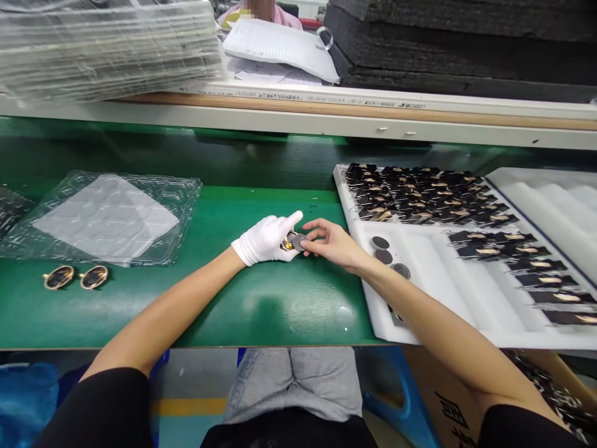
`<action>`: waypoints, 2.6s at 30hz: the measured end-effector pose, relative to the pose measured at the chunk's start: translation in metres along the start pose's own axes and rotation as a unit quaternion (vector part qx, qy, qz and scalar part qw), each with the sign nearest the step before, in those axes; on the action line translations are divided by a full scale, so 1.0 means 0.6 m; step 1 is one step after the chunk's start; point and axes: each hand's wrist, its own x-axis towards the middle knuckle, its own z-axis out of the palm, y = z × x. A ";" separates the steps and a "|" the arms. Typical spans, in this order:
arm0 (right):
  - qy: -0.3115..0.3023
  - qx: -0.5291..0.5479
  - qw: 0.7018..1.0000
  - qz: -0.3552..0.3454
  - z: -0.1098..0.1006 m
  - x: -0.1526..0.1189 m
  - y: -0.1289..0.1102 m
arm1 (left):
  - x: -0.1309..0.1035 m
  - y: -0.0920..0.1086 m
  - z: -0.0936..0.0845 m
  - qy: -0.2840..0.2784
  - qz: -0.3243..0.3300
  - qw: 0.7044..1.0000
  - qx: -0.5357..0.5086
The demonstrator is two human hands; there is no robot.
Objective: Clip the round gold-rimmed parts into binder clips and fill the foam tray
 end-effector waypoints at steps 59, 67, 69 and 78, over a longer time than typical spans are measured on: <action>-0.114 0.124 0.980 -0.106 -0.044 -0.017 0.015 | 0.006 0.070 -0.034 -0.107 -0.277 0.943 -0.150; -0.155 0.097 0.978 -0.099 -0.039 -0.023 0.012 | -0.019 0.058 -0.025 -0.086 -0.203 0.965 -0.142; -0.164 0.092 0.977 -0.097 -0.041 -0.023 0.013 | -0.019 0.060 -0.027 -0.088 -0.193 0.963 -0.165; -0.260 0.116 0.953 -0.103 -0.036 -0.026 0.016 | -0.023 0.059 -0.023 -0.024 -0.087 0.978 -0.189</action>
